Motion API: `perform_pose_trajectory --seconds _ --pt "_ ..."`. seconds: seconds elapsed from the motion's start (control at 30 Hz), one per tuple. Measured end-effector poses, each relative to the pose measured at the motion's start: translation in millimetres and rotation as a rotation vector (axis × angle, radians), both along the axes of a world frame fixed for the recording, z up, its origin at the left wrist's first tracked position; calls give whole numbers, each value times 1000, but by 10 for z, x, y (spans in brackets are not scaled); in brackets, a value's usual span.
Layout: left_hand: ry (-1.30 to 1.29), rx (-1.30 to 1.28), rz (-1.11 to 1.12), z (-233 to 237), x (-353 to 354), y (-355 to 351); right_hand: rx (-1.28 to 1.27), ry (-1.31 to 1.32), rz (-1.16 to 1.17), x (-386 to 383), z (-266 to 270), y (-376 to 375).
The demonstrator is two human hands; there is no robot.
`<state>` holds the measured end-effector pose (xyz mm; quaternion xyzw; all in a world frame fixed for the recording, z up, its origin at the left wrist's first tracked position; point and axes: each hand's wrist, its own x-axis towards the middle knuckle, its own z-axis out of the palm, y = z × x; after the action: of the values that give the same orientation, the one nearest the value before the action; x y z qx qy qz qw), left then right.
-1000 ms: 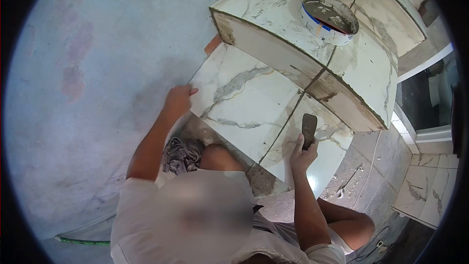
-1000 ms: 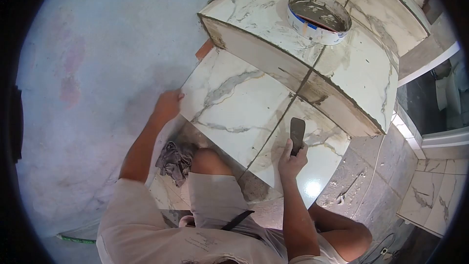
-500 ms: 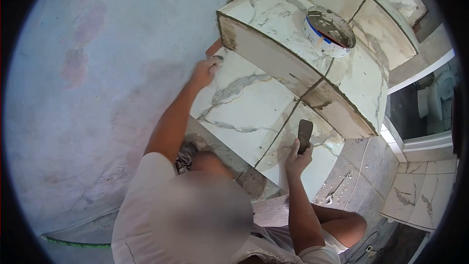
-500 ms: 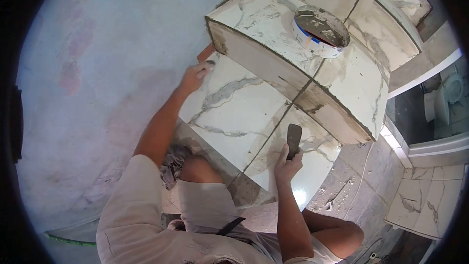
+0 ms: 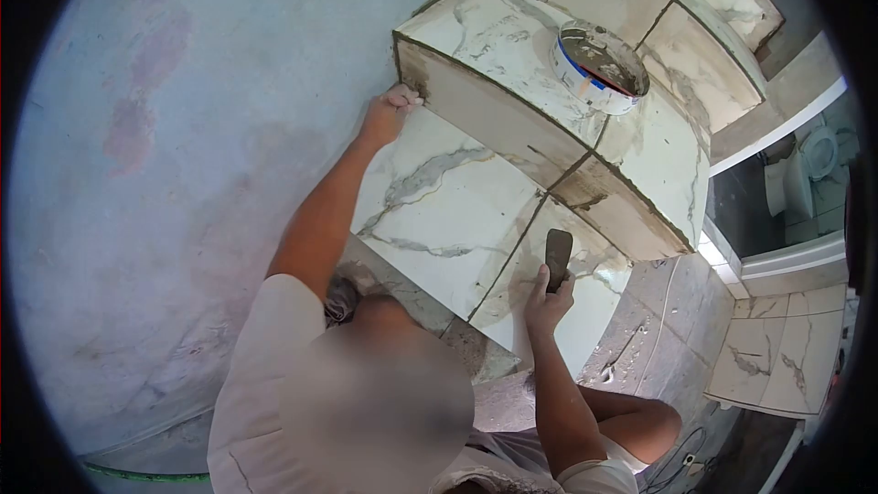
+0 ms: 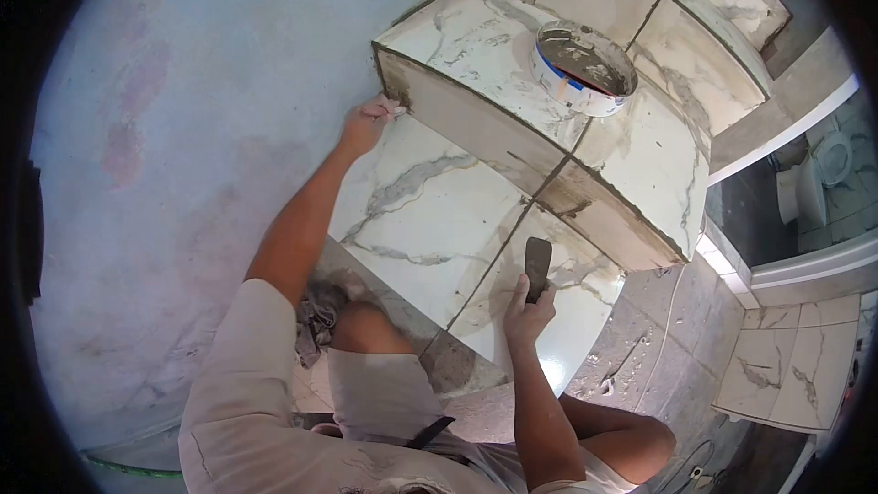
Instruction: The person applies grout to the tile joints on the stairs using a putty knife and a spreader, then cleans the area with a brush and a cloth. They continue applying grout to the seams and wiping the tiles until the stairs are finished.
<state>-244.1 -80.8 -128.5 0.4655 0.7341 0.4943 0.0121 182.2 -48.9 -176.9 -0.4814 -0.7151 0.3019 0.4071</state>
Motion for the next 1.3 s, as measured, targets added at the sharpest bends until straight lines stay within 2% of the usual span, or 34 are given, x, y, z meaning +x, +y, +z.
perform_pose_trajectory --seconds 0.03,0.1,0.13,0.2,0.23,0.3,0.33,0.4,0.47,0.53,0.57,0.63,0.73,0.77,0.83,0.87,0.93,1.0,1.03,1.07,1.1,1.17,1.23,1.3 --pt "-1 8 -3 -95 2 36 8 -1 -3 -3 3 8" --pt "-24 -163 257 -249 22 53 -38 19 -8 2 2 -5" --pt "-25 -170 249 -153 117 7 -44 17 -16 15 7 -13" --pt "-411 -227 -176 52 232 -103 -32 37 3 -1 20 -6" --pt "-410 -238 -181 -52 145 -139 -41 38 -5 -2 3 -3" --pt "-122 60 -6 -244 -69 -259 -59 52 -8 12 -31 2" --pt "-127 51 -26 -317 -122 -334 -67 49 -30 14 -16 -10" --pt "461 -205 187 -441 -102 -469 -90 34 -20 5 37 -8" --pt "22 -264 -162 -47 252 -644 -32 51 -18 8 29 3" --pt "-177 -163 -329 168 400 -823 8 34 2 34 -6 13" --pt "-185 -168 -346 177 437 -901 4 25 -15 40 10 -2" --pt "-27 22 -209 182 465 -1027 4 27 -17 15 62 -2" --pt "34 64 -146 -176 538 -1153 -9 68 -14 10 42 4" --pt "35 73 -155 -331 558 -1198 -14 73 -10 12 72 -4" --pt "384 52 -233 -508 621 -1256 -46 28 -4 14 130 1" --pt "385 58 -246 -533 665 -1286 -17 44 -8 2 134 -2" --pt "507 -173 -143 -514 820 -1339 10 56 -31 -17 84 -35" --pt "522 -194 -138 -524 844 -1354 49 20 -25 -11 47 0" --pt "538 -224 -120 -498 879 -1313 -15 19 -18 3 70 -6" --pt "541 -249 -122 -463 925 -1338 108 32 8 15 14 15" --pt "543 -232 -153 -491 956 -1359 -7 -3 4 21 23 14" --pt "627 -318 -33 -521 982 -1393 -58 9 16 34 61 17" --pt "663 -263 -18 -462 1256 -1369 -245 -3 22 60 246 -3" --pt "696 -215 -4 -304 1675 -1284 -207 11 13 64 155 14"
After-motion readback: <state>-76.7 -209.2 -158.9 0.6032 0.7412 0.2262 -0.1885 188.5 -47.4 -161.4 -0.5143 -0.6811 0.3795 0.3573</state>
